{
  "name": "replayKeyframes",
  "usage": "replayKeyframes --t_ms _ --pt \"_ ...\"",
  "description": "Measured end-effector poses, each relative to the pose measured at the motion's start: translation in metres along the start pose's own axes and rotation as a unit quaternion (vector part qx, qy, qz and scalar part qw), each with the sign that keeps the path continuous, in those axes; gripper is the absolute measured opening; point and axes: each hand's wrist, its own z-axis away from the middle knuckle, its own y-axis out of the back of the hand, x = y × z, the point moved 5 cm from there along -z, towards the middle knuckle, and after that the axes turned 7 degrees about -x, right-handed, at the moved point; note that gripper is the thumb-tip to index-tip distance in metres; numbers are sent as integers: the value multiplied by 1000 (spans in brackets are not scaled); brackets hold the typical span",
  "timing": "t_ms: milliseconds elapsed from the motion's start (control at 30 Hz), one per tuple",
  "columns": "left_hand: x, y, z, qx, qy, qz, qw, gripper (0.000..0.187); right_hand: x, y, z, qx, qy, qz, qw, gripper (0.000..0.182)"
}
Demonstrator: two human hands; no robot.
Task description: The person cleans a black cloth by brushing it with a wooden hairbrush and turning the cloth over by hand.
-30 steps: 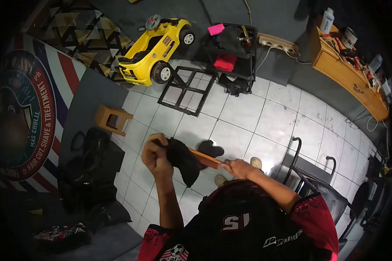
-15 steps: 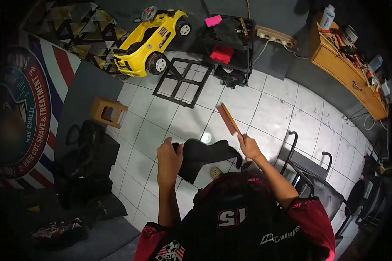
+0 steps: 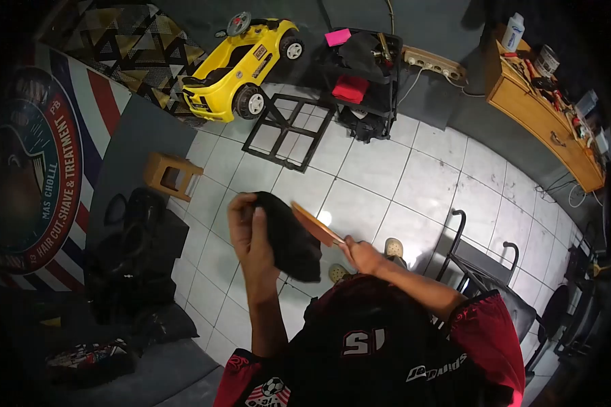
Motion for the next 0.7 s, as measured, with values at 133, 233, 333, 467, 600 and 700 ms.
replayKeyframes --t_ms 133,233,333,467,600,700 --pt "42 10 -4 56 -79 -102 990 40 176 -89 -27 -296 -98 214 926 25" --pt "45 18 -1 27 -68 -149 986 52 123 -24 1 -120 -155 101 975 27" --pt "26 11 2 6 -29 -166 986 58 81 27 5 67 -137 -150 977 49" --pt "15 -18 2 -32 22 -128 991 62 -61 104 32 180 102 -322 924 37" --pt "19 -52 -1 -50 11 -7 999 58 -95 92 40 147 214 -297 919 24" --pt "40 -51 -5 -41 -31 45 998 58 -25 43 9 111 64 -166 978 34"
